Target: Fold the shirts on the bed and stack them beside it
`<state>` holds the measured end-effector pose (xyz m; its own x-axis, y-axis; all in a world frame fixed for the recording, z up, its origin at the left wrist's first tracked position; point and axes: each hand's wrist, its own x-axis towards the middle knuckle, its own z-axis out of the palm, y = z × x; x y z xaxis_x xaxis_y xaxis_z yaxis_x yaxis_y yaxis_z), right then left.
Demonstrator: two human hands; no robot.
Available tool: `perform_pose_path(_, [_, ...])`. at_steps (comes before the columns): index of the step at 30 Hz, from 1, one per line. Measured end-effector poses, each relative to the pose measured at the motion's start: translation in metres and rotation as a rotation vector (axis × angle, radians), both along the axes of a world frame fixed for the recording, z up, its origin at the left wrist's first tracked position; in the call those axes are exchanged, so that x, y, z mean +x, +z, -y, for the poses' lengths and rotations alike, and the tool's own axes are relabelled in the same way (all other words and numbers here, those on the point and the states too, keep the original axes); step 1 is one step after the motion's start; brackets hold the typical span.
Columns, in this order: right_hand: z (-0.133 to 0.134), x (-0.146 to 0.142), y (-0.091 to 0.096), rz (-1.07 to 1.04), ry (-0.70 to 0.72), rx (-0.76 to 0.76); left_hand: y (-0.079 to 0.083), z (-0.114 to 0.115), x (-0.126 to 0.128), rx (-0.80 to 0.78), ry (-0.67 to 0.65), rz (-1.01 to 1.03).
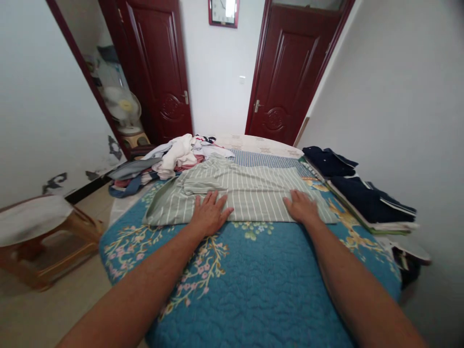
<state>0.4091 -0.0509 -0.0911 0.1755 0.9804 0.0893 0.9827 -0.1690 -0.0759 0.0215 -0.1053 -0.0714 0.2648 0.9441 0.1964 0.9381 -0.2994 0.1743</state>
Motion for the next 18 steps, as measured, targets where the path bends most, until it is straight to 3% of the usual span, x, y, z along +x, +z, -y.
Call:
perform_pose_path(4, [-0.003,0.053,-0.005,-0.02,-0.129,0.005,-0.001,-0.003,-0.01,0.012,0.05,0.054])
perform_pose_path(7, [-0.003,0.073,-0.007,-0.036,-0.227,0.029,0.001,-0.006,-0.013,0.058,0.066,0.12])
perform_pose_path(12, [-0.003,0.079,-0.012,-0.044,-0.277,0.072,0.016,-0.02,-0.043,0.234,0.214,0.137])
perform_pose_path(16, [-0.002,0.076,-0.012,-0.045,-0.27,0.075,0.027,-0.035,-0.076,0.151,0.453,0.059])
perform_pose_path(18, [-0.001,0.074,-0.01,-0.041,-0.273,0.073,0.028,-0.043,-0.085,0.123,0.508,0.054])
